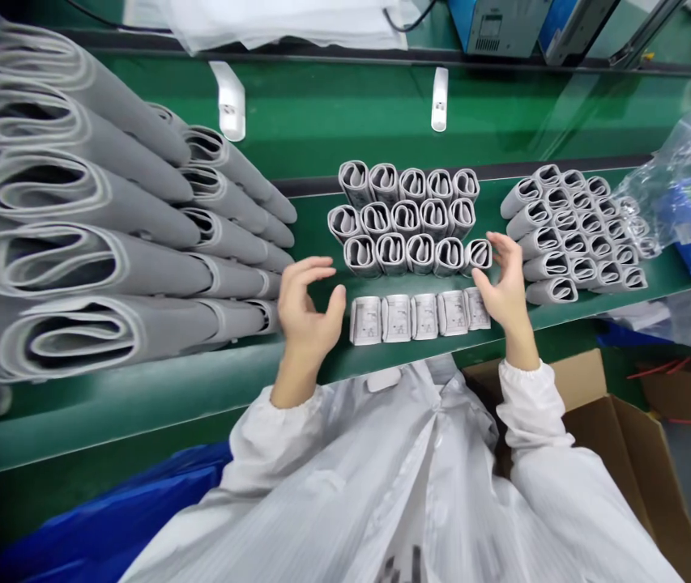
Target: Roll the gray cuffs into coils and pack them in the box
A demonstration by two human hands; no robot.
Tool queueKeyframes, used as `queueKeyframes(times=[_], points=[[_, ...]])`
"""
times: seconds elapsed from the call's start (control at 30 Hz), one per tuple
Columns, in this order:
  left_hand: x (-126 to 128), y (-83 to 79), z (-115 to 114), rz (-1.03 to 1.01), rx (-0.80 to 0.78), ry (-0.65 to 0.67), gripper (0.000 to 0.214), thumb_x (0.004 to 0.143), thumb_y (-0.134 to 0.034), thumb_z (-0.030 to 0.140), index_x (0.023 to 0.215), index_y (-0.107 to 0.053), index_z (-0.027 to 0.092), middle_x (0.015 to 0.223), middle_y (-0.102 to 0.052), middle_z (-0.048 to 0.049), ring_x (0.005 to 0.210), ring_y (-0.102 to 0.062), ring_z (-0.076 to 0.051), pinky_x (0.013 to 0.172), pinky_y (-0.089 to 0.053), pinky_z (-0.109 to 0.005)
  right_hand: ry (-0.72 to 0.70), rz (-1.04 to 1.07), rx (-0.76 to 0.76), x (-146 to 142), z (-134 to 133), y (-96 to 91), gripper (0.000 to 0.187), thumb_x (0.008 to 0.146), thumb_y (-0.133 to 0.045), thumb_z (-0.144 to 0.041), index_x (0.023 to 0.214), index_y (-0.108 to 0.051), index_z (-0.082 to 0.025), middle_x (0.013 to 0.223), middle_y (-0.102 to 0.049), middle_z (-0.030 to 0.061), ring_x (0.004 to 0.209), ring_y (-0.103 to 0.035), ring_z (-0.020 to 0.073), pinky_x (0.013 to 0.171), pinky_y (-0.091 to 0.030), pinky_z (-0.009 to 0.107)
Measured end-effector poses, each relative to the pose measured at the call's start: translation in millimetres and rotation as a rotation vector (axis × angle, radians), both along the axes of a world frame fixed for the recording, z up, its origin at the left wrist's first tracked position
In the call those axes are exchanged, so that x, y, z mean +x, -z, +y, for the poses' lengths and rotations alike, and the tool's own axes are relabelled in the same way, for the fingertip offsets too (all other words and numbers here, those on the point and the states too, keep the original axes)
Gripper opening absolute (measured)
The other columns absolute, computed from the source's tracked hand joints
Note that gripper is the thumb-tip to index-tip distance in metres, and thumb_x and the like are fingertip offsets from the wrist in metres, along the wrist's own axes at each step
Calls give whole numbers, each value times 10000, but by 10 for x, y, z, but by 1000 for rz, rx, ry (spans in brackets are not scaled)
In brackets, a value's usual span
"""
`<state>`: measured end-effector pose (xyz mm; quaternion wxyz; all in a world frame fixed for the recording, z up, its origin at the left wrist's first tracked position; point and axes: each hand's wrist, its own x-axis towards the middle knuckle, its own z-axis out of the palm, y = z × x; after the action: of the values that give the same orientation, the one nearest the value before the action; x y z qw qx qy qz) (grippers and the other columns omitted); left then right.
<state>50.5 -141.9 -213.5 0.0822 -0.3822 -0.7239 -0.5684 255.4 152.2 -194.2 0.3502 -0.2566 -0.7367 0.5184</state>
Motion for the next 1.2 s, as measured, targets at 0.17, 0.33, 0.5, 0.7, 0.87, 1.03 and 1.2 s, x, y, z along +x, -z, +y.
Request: queueKeyframes(times=[0.17, 0.33, 0.5, 0.7, 0.87, 1.03, 1.2], points=[[124, 129, -382, -124, -291, 352, 869, 862, -942, 607, 1593, -611, 272, 1502, -723, -173, 1364, -684, -392, 1106, -597, -558, 88, -124, 70, 438, -145, 205, 199, 1001, -771, -405, 1127, -729, -258, 1050, -735, 22, 883, -679, 199, 826, -561, 365], [122, 210, -462, -199, -413, 346, 1001, 683, -1078, 586, 1543, -654, 298, 1495, -726, -164, 1371, -701, -428, 1177, -562, -609, -38, -198, 126, 475, -256, 235, 185, 979, -778, -369, 882, -678, -247, 919, -701, 18, 801, -599, 204, 727, -462, 365], [125, 246, -458, -139, -262, 296, 1023, 626, -1091, 658, 1491, -666, 315, 1416, -752, -131, 1291, -741, -385, 1119, -611, -554, 0, -27, 173, 330, -304, 255, 303, 963, -769, -407, 768, -593, -255, 838, -647, 17, 808, -611, 224, 774, -465, 397], [134, 257, -470, -145, -287, 279, 1041, 611, -1111, 610, 1498, -658, 308, 1426, -726, -131, 1332, -721, -389, 1159, -600, -566, 48, -5, 181, 321, -296, 285, 415, 935, -795, -539, 720, -572, -263, 781, -607, 17, 753, -573, 232, 738, -449, 417], [140, 260, -466, -194, -288, 296, 1013, 638, -1114, 453, 1517, -630, 316, 1461, -700, -123, 1364, -711, -381, 1162, -611, -559, 77, -2, 174, 337, -283, 327, 442, 929, -808, -581, 728, -576, -263, 780, -587, 14, 742, -556, 226, 718, -427, 409], [137, 246, -471, -197, -300, 293, 972, 667, -1080, 374, 1524, -624, 312, 1477, -692, -120, 1387, -698, -380, 1181, -605, -566, 78, -4, 165, 347, -293, 327, 453, 943, -811, -588, 735, -577, -261, 787, -577, 14, 749, -546, 223, 699, -407, 397], [136, 244, -469, -176, -281, 303, 963, 691, -1056, 357, 1544, -611, 318, 1492, -694, -116, 1395, -695, -373, 1190, -604, -568, 64, 36, 159, 359, -311, 318, 414, 964, -823, -531, 755, -599, -252, 798, -582, 12, 750, -542, 214, 694, -393, 384]])
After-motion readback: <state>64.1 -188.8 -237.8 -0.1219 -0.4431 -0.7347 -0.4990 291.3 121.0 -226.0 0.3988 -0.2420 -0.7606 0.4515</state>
